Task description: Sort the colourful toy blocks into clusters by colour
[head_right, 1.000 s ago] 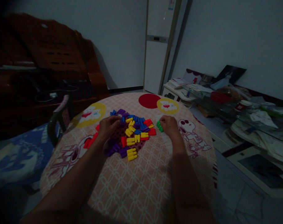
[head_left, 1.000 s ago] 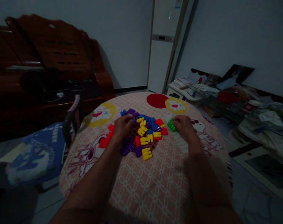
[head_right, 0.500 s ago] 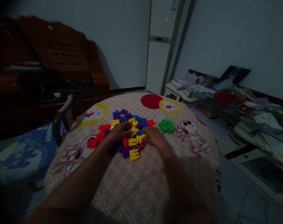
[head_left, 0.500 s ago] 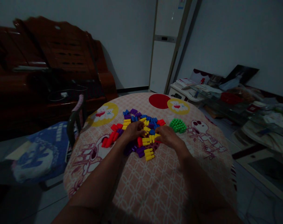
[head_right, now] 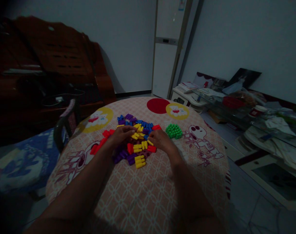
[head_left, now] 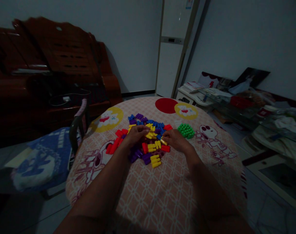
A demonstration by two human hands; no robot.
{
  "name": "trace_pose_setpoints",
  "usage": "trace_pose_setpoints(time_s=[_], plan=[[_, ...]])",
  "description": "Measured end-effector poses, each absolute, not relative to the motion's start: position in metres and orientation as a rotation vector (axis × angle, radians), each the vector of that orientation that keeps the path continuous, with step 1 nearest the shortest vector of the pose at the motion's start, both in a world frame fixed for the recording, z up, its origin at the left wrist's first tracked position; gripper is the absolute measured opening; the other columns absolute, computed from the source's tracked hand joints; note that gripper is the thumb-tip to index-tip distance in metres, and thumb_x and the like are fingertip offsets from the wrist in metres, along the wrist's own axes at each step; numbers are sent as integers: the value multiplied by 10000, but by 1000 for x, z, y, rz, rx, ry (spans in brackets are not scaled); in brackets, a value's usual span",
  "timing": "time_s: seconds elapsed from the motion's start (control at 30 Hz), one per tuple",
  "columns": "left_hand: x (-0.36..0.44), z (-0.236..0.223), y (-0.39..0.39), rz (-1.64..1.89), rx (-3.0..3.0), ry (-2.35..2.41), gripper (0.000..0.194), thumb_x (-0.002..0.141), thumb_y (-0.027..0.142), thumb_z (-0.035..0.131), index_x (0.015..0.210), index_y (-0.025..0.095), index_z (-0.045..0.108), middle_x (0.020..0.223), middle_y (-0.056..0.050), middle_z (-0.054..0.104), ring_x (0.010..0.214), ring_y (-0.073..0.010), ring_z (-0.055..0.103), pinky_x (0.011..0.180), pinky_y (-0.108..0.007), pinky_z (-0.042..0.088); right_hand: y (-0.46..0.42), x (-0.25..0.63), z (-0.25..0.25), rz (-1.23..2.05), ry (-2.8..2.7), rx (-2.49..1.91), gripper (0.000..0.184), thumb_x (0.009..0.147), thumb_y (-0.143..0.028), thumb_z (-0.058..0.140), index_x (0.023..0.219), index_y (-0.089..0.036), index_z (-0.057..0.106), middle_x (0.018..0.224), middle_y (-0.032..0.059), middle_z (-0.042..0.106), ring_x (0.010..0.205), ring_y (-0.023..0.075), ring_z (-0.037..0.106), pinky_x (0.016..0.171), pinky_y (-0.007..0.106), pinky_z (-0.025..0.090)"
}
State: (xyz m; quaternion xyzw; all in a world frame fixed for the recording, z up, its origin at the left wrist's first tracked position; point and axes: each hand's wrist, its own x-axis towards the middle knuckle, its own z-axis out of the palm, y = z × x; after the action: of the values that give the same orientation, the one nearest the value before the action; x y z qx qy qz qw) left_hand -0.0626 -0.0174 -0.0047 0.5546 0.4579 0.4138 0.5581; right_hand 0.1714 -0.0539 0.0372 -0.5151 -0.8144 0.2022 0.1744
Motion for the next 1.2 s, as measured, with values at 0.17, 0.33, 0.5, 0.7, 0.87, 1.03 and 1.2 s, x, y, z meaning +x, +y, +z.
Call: trace_pose_setpoints(time_s=[0.17,0.33,0.5,0.7,0.87,1.03,1.2], plan=[[-58,-5,-17,916,1306,1084,394,680,449,766,919,147,684,788,-44,745,571,-160,660,531,-280,537,-50,176,33,548,-2300,-1430,277,895,-172,512,665,-139,663,609,-2,582,615,114,492,614,242,303],[-56,-12,-13,916,1427,1089,418,635,492,787,845,140,703,726,-35,732,599,-168,659,538,-279,545,-50,176,28,589,-2294,-1476,147,725,-107,636,827,-151,732,670,-4,633,644,125,531,602,235,329],[-62,-15,-10,939,1385,1090,451,630,517,793,870,149,692,764,-46,746,615,-199,698,567,-313,574,-42,195,34,552,-2002,-1513,297,686,-125,597,940,-161,747,710,0,655,634,131,561,594,231,402],[-65,-17,-6,956,1338,1117,462,592,506,814,855,156,668,740,-25,732,586,-207,701,535,-312,576,-39,268,51,440,-1382,-1781,411,656,-167,619,1048,-128,732,826,60,719,630,170,648,585,267,508],[-63,-17,-6,961,1362,1137,460,578,509,822,835,154,685,740,-31,735,584,-185,679,520,-290,564,-50,329,49,32,-1254,-2031,298,643,-171,690,927,-124,766,815,104,741,759,235,693,674,300,527],[-57,-7,-13,918,1408,1087,414,659,511,757,858,155,687,765,-42,729,609,-178,664,541,-280,538,-54,321,48,481,-1178,-1878,353,645,-145,654,983,-107,745,758,61,721,551,152,630,531,250,502],[-43,8,-25,888,1546,1020,439,693,474,751,964,132,699,709,-8,667,578,-122,572,511,-216,416,-49,257,53,870,-1535,-1573,289,624,-156,664,899,-125,747,672,17,676,543,121,590,500,212,458]])
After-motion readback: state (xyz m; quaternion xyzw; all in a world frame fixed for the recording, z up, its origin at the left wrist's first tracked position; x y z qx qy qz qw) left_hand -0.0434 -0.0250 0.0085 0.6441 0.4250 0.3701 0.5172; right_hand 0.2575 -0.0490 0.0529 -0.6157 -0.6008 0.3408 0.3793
